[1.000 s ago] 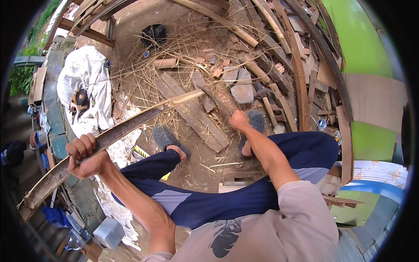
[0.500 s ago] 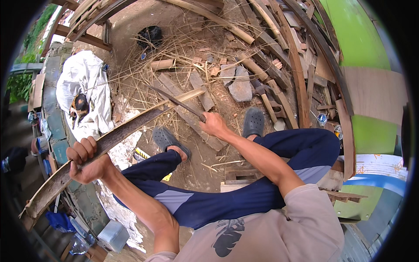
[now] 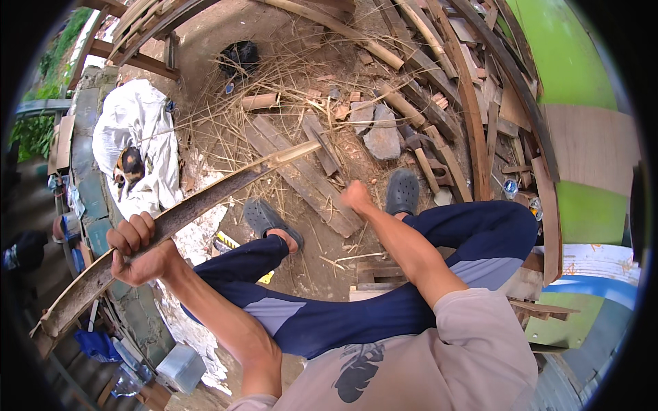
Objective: The person sits on the ground and uses a knife to shave thin strips from bamboo pieces, holding the bamboo with one hand and shaving with the other. The person occasionally places shaved pieces onto a nearby wooden frame.
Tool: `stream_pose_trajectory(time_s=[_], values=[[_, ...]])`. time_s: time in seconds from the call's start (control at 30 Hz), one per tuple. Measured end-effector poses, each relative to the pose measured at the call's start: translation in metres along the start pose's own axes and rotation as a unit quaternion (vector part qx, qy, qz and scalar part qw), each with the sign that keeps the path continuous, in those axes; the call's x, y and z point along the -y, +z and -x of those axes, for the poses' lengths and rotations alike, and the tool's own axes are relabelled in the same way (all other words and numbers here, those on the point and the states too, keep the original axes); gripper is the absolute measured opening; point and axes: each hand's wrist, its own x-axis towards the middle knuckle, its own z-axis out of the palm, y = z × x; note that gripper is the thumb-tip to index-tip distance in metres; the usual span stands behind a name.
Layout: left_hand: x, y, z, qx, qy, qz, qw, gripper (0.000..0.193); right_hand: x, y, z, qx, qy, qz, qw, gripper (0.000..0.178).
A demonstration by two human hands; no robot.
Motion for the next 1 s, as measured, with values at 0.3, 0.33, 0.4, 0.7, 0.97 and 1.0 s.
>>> stream_pose_trajectory(time_s=[0.3,0.33,0.4,0.7,0.97,1.0], values=[[0.004,0.004,0.005,-0.304,0.118,-0.158,0.932,0.072,0.042,-0.121,0.013,0.113,-0.009,0.22,0.969,0.023],[0.002,0.004,0.008,-0.334,0.124,-0.146,0.923,0.074,0.05,-0.136,0.024,0.099,-0.016,0.245,0.964,0.024],[0.002,0.0,0.012,-0.376,0.121,-0.14,0.908,0.076,0.062,-0.163,0.042,0.073,-0.031,0.298,0.951,0.025],[-0.008,0.001,0.026,-0.441,0.062,-0.186,0.876,0.082,0.063,-0.229,0.149,-0.058,-0.189,0.323,0.926,0.052],[-0.01,-0.019,0.031,-0.413,0.071,-0.172,0.891,0.069,0.064,-0.211,0.161,-0.064,-0.147,0.178,0.971,0.054],[-0.01,-0.022,0.031,-0.41,0.075,-0.161,0.895,0.068,0.063,-0.207,0.15,-0.086,-0.168,0.192,0.963,0.054]])
